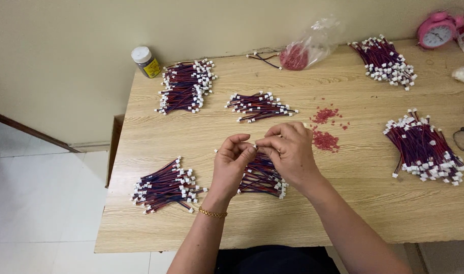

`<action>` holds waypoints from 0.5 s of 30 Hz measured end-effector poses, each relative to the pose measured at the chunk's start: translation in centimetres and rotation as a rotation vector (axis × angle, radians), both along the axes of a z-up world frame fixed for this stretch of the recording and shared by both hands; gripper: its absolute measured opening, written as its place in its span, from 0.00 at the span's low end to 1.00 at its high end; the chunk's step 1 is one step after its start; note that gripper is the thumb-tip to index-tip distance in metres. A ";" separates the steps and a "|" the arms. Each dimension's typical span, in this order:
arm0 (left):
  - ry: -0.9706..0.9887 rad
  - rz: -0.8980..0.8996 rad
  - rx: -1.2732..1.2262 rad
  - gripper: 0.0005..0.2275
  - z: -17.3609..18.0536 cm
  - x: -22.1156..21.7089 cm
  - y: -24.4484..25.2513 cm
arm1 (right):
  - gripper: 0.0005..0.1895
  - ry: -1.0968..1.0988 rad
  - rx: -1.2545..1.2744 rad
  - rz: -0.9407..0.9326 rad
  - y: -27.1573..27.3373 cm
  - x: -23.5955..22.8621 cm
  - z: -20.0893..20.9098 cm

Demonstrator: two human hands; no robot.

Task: Sorting and assembling small wire harnesses by adding beads and bundling them

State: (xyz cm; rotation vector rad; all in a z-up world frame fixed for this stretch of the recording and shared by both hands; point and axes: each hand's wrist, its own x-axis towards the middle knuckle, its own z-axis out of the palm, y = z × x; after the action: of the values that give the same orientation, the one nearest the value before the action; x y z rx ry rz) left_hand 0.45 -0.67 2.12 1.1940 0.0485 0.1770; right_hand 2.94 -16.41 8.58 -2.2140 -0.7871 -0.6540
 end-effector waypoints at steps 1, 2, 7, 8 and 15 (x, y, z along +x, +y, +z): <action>-0.001 0.000 0.000 0.13 0.3 -0.1 0.0 | 0.02 -0.001 0.000 0.000 -0.1 0.0 0.0; -0.005 -0.009 -0.015 0.13 0.6 -0.3 -0.1 | 0.01 0.015 -0.002 0.018 -0.2 0.1 -0.1; -0.006 -0.056 -0.026 0.14 0.2 -0.4 0.4 | 0.02 0.152 0.071 0.166 -0.1 -0.4 2.1; -0.002 -0.079 -0.023 0.15 0.4 -0.4 0.5 | 0.01 0.226 0.126 0.184 0.0 -0.4 2.0; -0.013 -0.132 -0.028 0.16 0.4 -0.1 1.3 | 0.03 0.452 0.357 0.198 0.8 -1.0 -0.4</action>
State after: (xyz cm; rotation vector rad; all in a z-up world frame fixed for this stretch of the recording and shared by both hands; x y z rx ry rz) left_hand 0.32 0.63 2.50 1.1642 -0.0389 0.0680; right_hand 1.97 -15.60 8.19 -1.8282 -0.5900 -0.1645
